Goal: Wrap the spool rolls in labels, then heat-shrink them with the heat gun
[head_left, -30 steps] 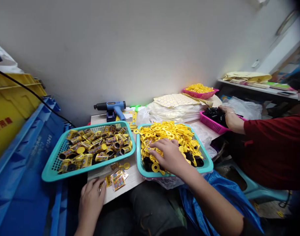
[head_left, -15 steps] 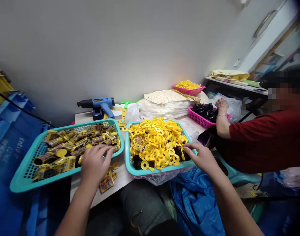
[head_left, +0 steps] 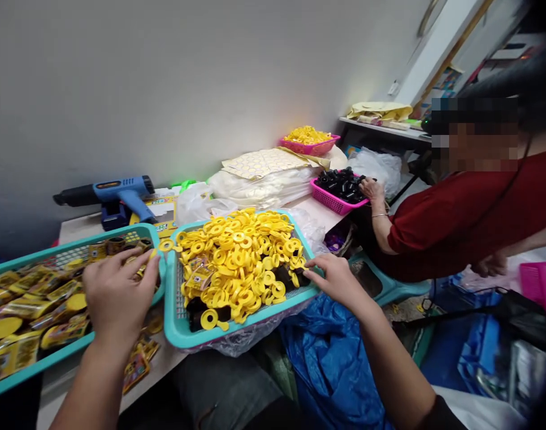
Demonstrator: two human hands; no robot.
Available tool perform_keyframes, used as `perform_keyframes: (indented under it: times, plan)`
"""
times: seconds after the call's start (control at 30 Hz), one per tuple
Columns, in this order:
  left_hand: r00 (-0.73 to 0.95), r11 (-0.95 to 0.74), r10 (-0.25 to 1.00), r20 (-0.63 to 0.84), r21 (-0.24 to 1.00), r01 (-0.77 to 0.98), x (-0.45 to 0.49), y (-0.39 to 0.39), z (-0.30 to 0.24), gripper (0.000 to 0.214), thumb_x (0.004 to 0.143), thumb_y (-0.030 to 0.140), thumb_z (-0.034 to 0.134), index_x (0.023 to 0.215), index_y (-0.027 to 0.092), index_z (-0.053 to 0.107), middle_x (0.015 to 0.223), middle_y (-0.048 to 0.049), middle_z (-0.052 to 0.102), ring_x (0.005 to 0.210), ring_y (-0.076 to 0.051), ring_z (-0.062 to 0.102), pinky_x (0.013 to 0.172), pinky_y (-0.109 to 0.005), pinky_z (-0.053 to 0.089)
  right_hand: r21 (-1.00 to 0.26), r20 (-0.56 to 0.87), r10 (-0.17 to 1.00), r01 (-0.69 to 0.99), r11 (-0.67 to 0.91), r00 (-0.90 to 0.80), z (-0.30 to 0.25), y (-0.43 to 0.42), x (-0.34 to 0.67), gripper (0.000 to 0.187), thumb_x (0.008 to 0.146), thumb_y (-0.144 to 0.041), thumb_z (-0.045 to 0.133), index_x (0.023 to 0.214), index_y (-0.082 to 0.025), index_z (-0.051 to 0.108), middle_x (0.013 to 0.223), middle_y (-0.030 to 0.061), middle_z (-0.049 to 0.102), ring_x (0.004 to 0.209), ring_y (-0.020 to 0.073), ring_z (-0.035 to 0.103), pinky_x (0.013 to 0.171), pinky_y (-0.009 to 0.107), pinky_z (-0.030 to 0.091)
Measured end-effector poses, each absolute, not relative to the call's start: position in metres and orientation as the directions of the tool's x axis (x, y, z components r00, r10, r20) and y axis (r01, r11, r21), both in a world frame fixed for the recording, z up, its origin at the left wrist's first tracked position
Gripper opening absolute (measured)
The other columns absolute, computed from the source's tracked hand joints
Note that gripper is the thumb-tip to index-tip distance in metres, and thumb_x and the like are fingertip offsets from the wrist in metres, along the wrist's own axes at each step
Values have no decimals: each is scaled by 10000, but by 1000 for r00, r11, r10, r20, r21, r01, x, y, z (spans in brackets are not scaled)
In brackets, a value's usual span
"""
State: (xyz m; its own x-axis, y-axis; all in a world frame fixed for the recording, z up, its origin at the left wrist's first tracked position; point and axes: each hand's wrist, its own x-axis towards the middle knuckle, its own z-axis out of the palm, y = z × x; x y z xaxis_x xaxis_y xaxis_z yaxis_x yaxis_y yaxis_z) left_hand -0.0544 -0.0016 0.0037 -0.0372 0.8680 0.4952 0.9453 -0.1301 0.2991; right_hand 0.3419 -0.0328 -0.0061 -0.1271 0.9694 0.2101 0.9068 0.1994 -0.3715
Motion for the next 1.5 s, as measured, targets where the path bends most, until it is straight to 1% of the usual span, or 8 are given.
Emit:
perform_keyframes:
  times: [0.1,0.3,0.53,0.87,1.07,1.17,1.27,1.5]
  plan:
    - [170,-338,733,659,136,931,-35,7,8,336,901,442,446,887,218,697,1049,-74,677,987,-266,586,936,-471,438,-348,223,966,915,204,-131,-7,-23,332,184,864,-378,604,896,-199,636,929,68,680,947,260,594,859,419,392]
    - [400,-533,728,556,93,841,-3,8,11,379,879,383,427,1116,205,664,1166,-121,638,1066,-299,566,963,-485,428,-275,354,920,922,272,-166,-13,-8,322,138,869,-259,600,984,-193,641,1171,129,573,1117,290,472,931,440,376]
    - [808,-847,488,330,-42,529,92,-3,16,358,889,305,498,1216,232,623,1335,-70,594,1269,-296,473,1052,-484,371,-106,312,904,935,339,-293,-20,-5,309,179,913,-291,561,924,-235,730,1229,113,579,1085,300,466,859,438,376]
    - [797,-802,575,187,-65,594,98,7,12,285,832,351,593,1042,193,702,1344,-125,579,1298,-348,457,1105,-571,277,-239,357,923,942,237,-141,-18,-1,306,83,839,-257,649,834,-202,710,1078,123,623,1007,309,504,814,440,405]
    - [716,-789,613,335,201,581,98,7,23,333,871,465,513,928,202,709,1243,-126,637,1242,-318,503,1067,-537,342,-525,462,887,809,265,8,8,-3,321,148,871,-282,602,788,-202,694,867,62,667,871,207,598,826,351,459]
    - [404,-589,808,428,608,533,109,5,34,269,832,444,572,925,200,638,1050,-91,687,1022,-240,624,916,-433,486,-758,488,858,567,324,162,23,-13,306,162,843,-289,605,715,-196,639,751,27,646,712,168,582,696,299,472]
    - [133,-283,956,260,940,192,120,1,44,431,679,446,722,977,204,528,882,-29,691,844,-196,672,746,-339,539,-858,443,881,361,365,163,32,-24,284,151,817,-306,624,711,-200,605,732,7,615,684,151,562,653,275,462]
    - [282,-122,956,77,982,147,105,-11,55,530,670,388,733,1102,208,485,684,33,669,688,-181,688,641,-298,522,-976,159,978,-172,135,-132,37,-22,268,429,741,-288,699,1135,-249,533,735,-57,567,688,121,580,661,252,474]
